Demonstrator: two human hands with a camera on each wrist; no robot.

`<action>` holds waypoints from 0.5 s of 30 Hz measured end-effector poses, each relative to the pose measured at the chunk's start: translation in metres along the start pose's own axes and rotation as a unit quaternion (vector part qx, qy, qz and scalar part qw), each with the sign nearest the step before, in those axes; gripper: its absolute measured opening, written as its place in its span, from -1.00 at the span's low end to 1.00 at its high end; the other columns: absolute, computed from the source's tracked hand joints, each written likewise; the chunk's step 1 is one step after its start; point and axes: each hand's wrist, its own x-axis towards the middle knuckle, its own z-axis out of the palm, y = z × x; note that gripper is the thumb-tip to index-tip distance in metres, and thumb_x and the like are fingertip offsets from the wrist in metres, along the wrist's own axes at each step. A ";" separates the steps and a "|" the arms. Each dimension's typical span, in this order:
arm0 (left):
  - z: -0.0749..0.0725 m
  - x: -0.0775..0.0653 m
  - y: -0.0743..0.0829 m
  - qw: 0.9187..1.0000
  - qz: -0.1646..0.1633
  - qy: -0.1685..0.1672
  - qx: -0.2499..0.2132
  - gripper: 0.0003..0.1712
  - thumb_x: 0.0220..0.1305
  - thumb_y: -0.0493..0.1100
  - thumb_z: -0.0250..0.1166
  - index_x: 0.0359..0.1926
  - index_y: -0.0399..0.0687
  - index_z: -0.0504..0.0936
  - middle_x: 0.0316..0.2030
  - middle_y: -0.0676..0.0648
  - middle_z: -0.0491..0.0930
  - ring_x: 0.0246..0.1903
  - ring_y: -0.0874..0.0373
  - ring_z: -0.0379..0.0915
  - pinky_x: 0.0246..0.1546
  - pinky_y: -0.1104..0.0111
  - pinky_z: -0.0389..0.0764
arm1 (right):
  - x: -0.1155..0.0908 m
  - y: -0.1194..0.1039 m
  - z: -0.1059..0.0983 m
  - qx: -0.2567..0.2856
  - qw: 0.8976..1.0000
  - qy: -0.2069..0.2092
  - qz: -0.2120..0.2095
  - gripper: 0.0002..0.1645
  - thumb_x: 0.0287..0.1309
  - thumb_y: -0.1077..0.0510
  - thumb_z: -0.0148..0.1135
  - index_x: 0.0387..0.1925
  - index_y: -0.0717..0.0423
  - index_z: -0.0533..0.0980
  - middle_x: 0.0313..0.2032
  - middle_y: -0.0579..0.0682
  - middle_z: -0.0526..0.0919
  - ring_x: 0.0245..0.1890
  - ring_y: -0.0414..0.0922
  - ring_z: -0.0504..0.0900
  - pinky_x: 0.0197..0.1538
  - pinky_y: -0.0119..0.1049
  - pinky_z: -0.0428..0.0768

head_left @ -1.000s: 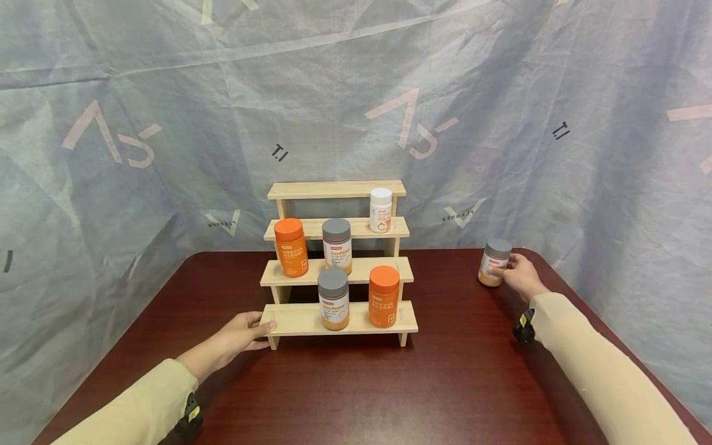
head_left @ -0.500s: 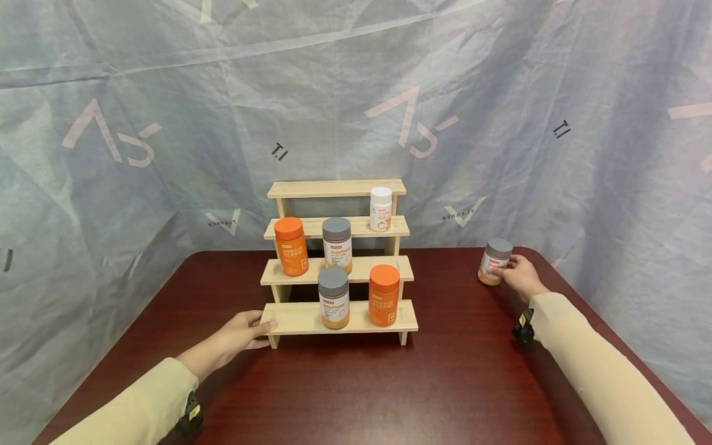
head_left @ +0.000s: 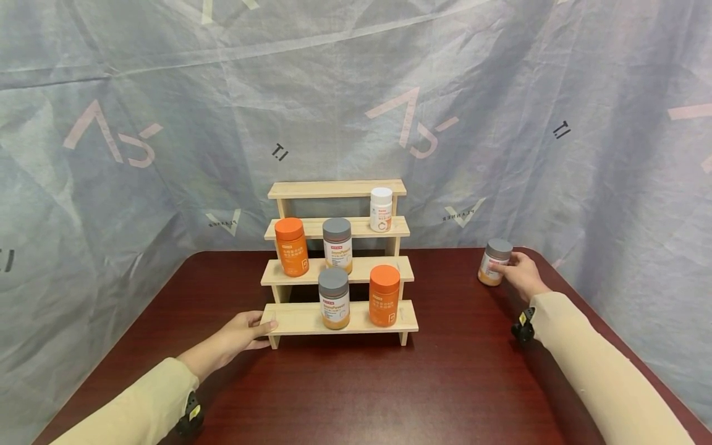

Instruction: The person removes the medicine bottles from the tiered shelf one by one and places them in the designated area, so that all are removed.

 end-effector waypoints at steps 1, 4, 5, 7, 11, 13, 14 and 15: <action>0.000 0.000 0.000 1.000 0.000 0.000 0.000 -0.32 0.44 -0.18 0.13 0.30 -0.66 0.11 0.10 -0.50 0.42 0.08 -0.13 0.51 0.07 0.07 0.65 | 0.000 -0.001 0.000 -0.002 1.000 0.002 0.002 -0.05 0.32 -0.03 0.16 0.40 0.51 -0.03 0.35 0.50 0.12 0.34 0.34 0.18 0.35 0.22 0.34; 0.000 0.000 0.000 1.000 -0.001 -0.001 0.001 -0.31 0.44 -0.18 0.13 0.31 -0.66 0.11 0.10 -0.50 0.42 0.08 -0.13 0.51 0.07 0.07 0.65 | -0.001 -0.003 -0.001 0.004 1.000 0.008 0.005 -0.05 0.31 -0.02 0.18 0.40 0.50 -0.01 0.36 0.49 0.12 0.35 0.33 0.19 0.36 0.21 0.33; 0.000 0.000 0.000 1.000 -0.001 -0.002 0.001 -0.31 0.44 -0.18 0.13 0.31 -0.66 0.11 0.10 -0.50 0.42 0.08 -0.13 0.51 0.07 0.07 0.65 | -0.001 -0.003 -0.001 0.004 1.000 0.011 0.006 -0.05 0.31 -0.03 0.18 0.40 0.50 -0.02 0.36 0.49 0.12 0.36 0.33 0.18 0.37 0.21 0.33; 0.000 0.000 0.000 1.000 -0.002 -0.002 0.001 -0.31 0.44 -0.18 0.13 0.31 -0.66 0.11 0.10 -0.49 0.42 0.08 -0.13 0.51 0.06 0.07 0.66 | -0.001 -0.005 -0.002 0.009 1.000 0.015 0.007 -0.03 0.30 -0.02 0.19 0.41 0.49 -0.03 0.38 0.48 0.09 0.38 0.33 0.16 0.38 0.22 0.31; 0.000 0.000 0.000 1.000 -0.002 -0.002 0.002 -0.32 0.44 -0.20 0.13 0.31 -0.66 0.11 0.09 -0.49 0.42 0.08 -0.13 0.51 0.06 0.07 0.66 | -0.001 -0.008 -0.005 0.010 1.000 0.023 0.005 0.05 0.28 -0.07 0.21 0.44 0.47 -0.11 0.40 0.49 0.04 0.39 0.34 0.12 0.39 0.23 0.29; 0.000 0.000 0.000 1.000 -0.001 -0.001 0.002 -0.32 0.44 -0.20 0.13 0.31 -0.66 0.11 0.10 -0.49 0.42 0.08 -0.13 0.51 0.07 0.07 0.66 | 0.000 -0.009 -0.006 0.012 1.000 0.024 0.004 0.10 0.27 -0.11 0.22 0.45 0.46 -0.14 0.40 0.49 0.02 0.40 0.34 0.11 0.39 0.23 0.28; 0.000 0.001 0.000 1.000 -0.001 -0.001 0.002 -0.32 0.44 -0.20 0.13 0.31 -0.66 0.10 0.10 -0.50 0.42 0.08 -0.13 0.51 0.07 0.07 0.65 | 0.000 -0.009 -0.006 0.015 1.000 0.026 0.003 0.10 0.27 -0.11 0.22 0.45 0.46 -0.13 0.40 0.48 0.04 0.40 0.34 0.12 0.39 0.22 0.29; -0.001 0.001 0.000 1.000 0.000 -0.002 0.002 -0.32 0.44 -0.19 0.13 0.31 -0.66 0.10 0.10 -0.50 0.42 0.08 -0.13 0.51 0.07 0.06 0.65 | 0.000 -0.010 -0.006 0.018 0.999 0.028 0.003 0.09 0.26 -0.11 0.23 0.45 0.45 -0.11 0.40 0.48 0.06 0.39 0.33 0.14 0.39 0.22 0.30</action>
